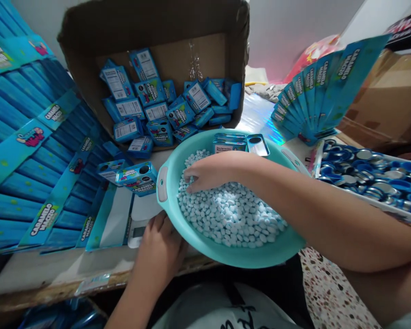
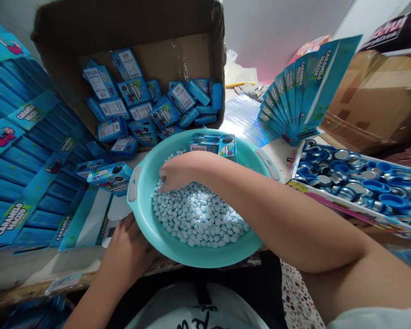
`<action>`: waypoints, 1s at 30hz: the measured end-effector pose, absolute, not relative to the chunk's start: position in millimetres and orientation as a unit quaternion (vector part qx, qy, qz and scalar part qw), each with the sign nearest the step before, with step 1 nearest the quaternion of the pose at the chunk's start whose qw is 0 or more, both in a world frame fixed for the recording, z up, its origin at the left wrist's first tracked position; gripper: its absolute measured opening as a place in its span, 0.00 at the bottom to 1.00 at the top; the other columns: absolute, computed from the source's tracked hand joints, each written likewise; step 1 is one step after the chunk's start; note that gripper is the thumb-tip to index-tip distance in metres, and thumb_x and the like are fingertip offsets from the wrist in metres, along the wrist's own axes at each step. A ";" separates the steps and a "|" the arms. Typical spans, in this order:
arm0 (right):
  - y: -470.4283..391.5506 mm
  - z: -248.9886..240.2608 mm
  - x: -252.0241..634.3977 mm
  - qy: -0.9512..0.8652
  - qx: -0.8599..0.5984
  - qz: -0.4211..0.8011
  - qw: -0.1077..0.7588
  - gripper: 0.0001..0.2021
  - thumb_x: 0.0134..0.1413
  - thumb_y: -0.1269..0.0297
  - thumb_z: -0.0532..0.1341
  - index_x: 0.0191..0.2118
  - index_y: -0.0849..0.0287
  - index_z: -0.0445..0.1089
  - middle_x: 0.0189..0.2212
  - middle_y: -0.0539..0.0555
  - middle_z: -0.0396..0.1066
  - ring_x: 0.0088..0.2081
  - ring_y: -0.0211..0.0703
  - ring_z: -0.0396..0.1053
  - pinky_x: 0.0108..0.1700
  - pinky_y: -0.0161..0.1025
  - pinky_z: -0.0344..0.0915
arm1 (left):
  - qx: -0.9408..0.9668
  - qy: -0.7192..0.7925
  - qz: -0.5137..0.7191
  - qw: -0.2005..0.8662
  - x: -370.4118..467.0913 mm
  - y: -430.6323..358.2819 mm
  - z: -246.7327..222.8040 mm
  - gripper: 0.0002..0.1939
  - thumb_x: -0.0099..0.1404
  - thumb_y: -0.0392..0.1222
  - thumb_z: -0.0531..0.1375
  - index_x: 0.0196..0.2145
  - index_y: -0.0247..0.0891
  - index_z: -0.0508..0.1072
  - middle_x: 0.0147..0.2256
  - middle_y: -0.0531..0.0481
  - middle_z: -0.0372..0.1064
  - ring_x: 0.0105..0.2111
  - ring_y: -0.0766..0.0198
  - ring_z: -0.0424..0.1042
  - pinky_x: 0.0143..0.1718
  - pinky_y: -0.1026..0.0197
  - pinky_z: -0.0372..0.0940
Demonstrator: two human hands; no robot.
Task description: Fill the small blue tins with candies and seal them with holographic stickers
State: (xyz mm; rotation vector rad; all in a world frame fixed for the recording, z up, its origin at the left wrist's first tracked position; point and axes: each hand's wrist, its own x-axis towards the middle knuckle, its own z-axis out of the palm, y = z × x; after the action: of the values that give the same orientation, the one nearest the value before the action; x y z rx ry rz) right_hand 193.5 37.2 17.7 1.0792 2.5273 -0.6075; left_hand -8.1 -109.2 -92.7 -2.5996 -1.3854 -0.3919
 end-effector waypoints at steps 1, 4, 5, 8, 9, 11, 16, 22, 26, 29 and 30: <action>37.7 17.8 193.5 0.886 0.378 -0.211 0.164 0.21 0.63 0.48 0.56 0.52 0.56 0.73 0.47 0.58 0.76 0.39 0.53 0.72 0.35 0.42 0.61 | -0.870 -0.466 -0.135 0.086 -6.6 -107.5 -95.0 0.06 0.59 0.38 0.64 0.35 0.38 0.79 0.40 0.39 0.73 0.48 0.42 0.68 0.49 0.41 0.68; 38.9 17.3 192.5 0.889 0.376 -0.206 0.164 0.22 0.62 0.48 0.56 0.53 0.55 0.73 0.47 0.58 0.76 0.37 0.51 0.72 0.34 0.41 0.60 | -0.862 -0.476 -0.153 0.085 -1.9 -104.8 -96.6 0.06 0.57 0.39 0.65 0.34 0.39 0.80 0.40 0.39 0.75 0.52 0.38 0.67 0.61 0.34 0.58; 39.0 17.0 192.1 0.889 0.375 -0.205 0.165 0.22 0.62 0.48 0.56 0.54 0.55 0.73 0.48 0.57 0.76 0.38 0.51 0.72 0.33 0.41 0.60 | -0.861 -0.477 -0.155 0.084 -0.3 -104.7 -95.6 0.07 0.57 0.39 0.66 0.35 0.39 0.80 0.41 0.40 0.75 0.53 0.37 0.66 0.63 0.33 0.54; 38.7 16.8 191.4 0.889 0.375 -0.201 0.172 0.23 0.62 0.48 0.57 0.55 0.55 0.73 0.49 0.57 0.76 0.39 0.51 0.72 0.33 0.41 0.60 | -0.861 -0.482 -0.141 0.083 4.2 -105.3 -92.4 0.12 0.55 0.38 0.67 0.40 0.42 0.81 0.45 0.42 0.77 0.56 0.37 0.65 0.66 0.34 0.50; 38.5 17.0 191.6 0.888 0.375 -0.200 0.174 0.22 0.62 0.48 0.57 0.55 0.54 0.72 0.49 0.57 0.76 0.39 0.52 0.72 0.32 0.41 0.60 | -0.859 -0.487 -0.134 0.083 5.2 -105.4 -92.2 0.14 0.55 0.38 0.67 0.41 0.43 0.80 0.46 0.43 0.77 0.57 0.38 0.65 0.67 0.34 0.48; 38.4 17.5 192.3 0.887 0.377 -0.200 0.175 0.22 0.62 0.48 0.57 0.55 0.53 0.72 0.49 0.56 0.76 0.39 0.52 0.72 0.32 0.41 0.60 | -0.854 -0.497 -0.129 0.087 6.0 -105.4 -93.4 0.17 0.55 0.37 0.67 0.44 0.45 0.80 0.47 0.43 0.77 0.58 0.38 0.65 0.68 0.33 0.45; 39.4 18.8 194.0 0.882 0.388 -0.203 0.172 0.21 0.61 0.48 0.57 0.54 0.52 0.72 0.50 0.55 0.75 0.41 0.53 0.73 0.33 0.41 0.60 | -0.860 -0.467 -0.181 0.095 1.2 -112.7 -98.0 0.11 0.59 0.37 0.65 0.41 0.42 0.79 0.44 0.43 0.77 0.53 0.42 0.70 0.67 0.31 0.47; 38.0 18.3 195.1 0.881 0.391 -0.209 0.164 0.21 0.62 0.48 0.56 0.53 0.53 0.72 0.49 0.57 0.75 0.42 0.54 0.72 0.34 0.43 0.61 | -0.817 -0.476 -0.321 0.049 -13.0 -148.3 -92.9 0.09 0.61 0.31 0.63 0.39 0.41 0.74 0.36 0.49 0.76 0.44 0.56 0.73 0.59 0.38 0.61; 38.1 16.4 196.1 0.880 0.392 -0.221 0.154 0.22 0.62 0.46 0.56 0.54 0.52 0.73 0.47 0.57 0.76 0.39 0.54 0.72 0.33 0.43 0.61 | -0.731 -0.504 -0.454 0.073 -13.1 -148.8 -78.6 0.17 0.57 0.24 0.64 0.41 0.42 0.72 0.36 0.49 0.72 0.43 0.56 0.74 0.51 0.40 0.68; 40.6 14.6 196.1 0.878 0.396 -0.227 0.148 0.22 0.61 0.46 0.57 0.53 0.52 0.73 0.48 0.58 0.75 0.42 0.56 0.72 0.36 0.44 0.62 | -0.711 -0.478 -0.501 0.121 2.6 -121.8 -52.1 0.19 0.56 0.26 0.65 0.44 0.41 0.73 0.38 0.48 0.72 0.42 0.55 0.73 0.51 0.41 0.68; 42.0 13.7 196.4 0.879 0.395 -0.227 0.143 0.21 0.62 0.47 0.57 0.53 0.53 0.74 0.48 0.58 0.75 0.43 0.56 0.72 0.38 0.44 0.63 | -0.731 -0.463 -0.485 0.125 9.7 -109.1 -40.3 0.18 0.57 0.29 0.67 0.44 0.42 0.74 0.39 0.48 0.73 0.43 0.55 0.73 0.52 0.41 0.67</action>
State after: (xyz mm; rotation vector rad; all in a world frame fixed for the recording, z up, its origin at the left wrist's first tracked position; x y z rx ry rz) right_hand 196.4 42.0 13.7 1.1398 2.5333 -0.6537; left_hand 9.7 -109.1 -40.3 -2.1298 -1.3496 -1.4146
